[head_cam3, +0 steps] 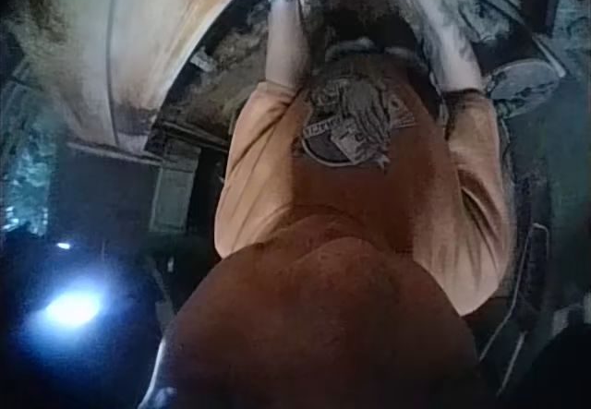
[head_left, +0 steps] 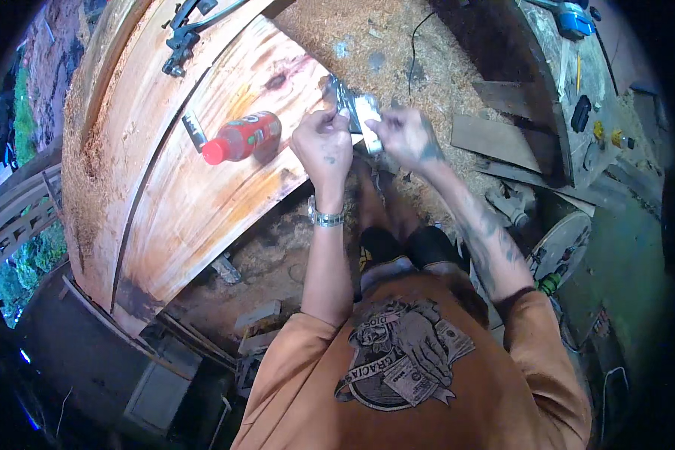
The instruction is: The person sharpens a chisel using a small handheld sharpening stone, repeatedly sliding the stone along the metal edge while holding the tool by hand.
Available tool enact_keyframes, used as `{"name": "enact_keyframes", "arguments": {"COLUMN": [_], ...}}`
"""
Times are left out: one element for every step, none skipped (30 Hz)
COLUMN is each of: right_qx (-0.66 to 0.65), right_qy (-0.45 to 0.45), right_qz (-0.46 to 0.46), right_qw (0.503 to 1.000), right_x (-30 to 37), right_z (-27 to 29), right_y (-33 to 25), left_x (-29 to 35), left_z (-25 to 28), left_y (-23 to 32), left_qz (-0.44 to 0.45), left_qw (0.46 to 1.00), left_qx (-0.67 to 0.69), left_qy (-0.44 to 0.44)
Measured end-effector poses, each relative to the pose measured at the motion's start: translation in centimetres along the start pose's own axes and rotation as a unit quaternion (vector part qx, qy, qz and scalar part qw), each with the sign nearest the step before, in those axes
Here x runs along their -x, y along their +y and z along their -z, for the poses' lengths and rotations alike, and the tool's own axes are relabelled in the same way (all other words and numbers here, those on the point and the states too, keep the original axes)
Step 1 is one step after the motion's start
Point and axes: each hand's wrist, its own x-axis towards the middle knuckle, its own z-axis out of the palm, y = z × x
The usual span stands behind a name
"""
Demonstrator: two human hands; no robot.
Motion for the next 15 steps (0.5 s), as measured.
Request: {"name": "enact_keyframes", "arguments": {"right_qx": [-0.038,-0.037,-0.012,0.012,0.002,-0.003,-0.001,0.003,-0.010,-0.073,-0.014,0.045,0.024,0.000,0.001], "right_qy": [0.011,0.013,0.014,0.019,-0.006,-0.011,-0.003,0.004,0.001,-0.022,0.014,0.050,0.051,0.047,0.017], "right_qz": [-0.059,-0.059,-0.044,-0.032,-0.090,-0.073,-0.054,-0.037,0.004,-0.096,-0.033,0.030,-0.014,-0.057,-0.056], "right_qw": [0.997,0.997,0.999,0.999,0.996,0.997,0.999,0.999,1.000,0.992,0.999,0.997,0.998,0.997,0.998], "right_x": [1.9,1.3,-0.1,-1.4,-2.7,-3.1,-2.3,-0.5,1.1,2.5,1.8,0.5,-1.5,-3.0,-3.2], "right_z": [0.1,0.1,0.2,0.2,0.7,1.0,0.7,0.4,0.2,0.1,0.1,0.1,0.4,0.4,0.7], "right_y": [-0.9,-0.8,-0.5,-0.1,-1.7,-2.1,-2.1,-1.7,-1.0,-1.0,-0.8,-0.5,-1.1,-1.8,-1.5], "left_x": [0.0,0.0,-0.1,0.0,-0.1,0.3,0.1,-0.1,-0.1,-0.1,-0.1,-0.1,0.1,0.2,0.1], "left_z": [0.1,-0.1,-0.2,-0.4,-0.1,0.1,0.2,0.0,-0.2,-0.3,-0.4,-0.5,-0.6,-0.3,-0.1], "left_y": [-0.1,-0.1,-0.1,0.2,0.4,0.2,-0.1,-0.3,-0.7,-0.6,-0.5,-0.3,0.3,0.8,1.2], "left_qz": [0.015,0.014,0.006,-0.003,0.015,0.017,0.007,-0.002,-0.006,-0.006,-0.001,0.004,0.004,0.021,0.034], "left_qw": [1.000,1.000,1.000,1.000,1.000,1.000,1.000,1.000,1.000,1.000,1.000,1.000,1.000,0.999,0.999], "left_qx": [-0.011,-0.010,-0.008,-0.006,0.007,0.004,0.008,0.012,0.003,0.003,0.006,0.008,0.009,0.024,0.042], "left_qy": [-0.010,-0.010,-0.007,-0.008,-0.007,-0.012,-0.001,0.010,0.003,0.001,-0.001,-0.003,-0.009,-0.006,-0.003]}}
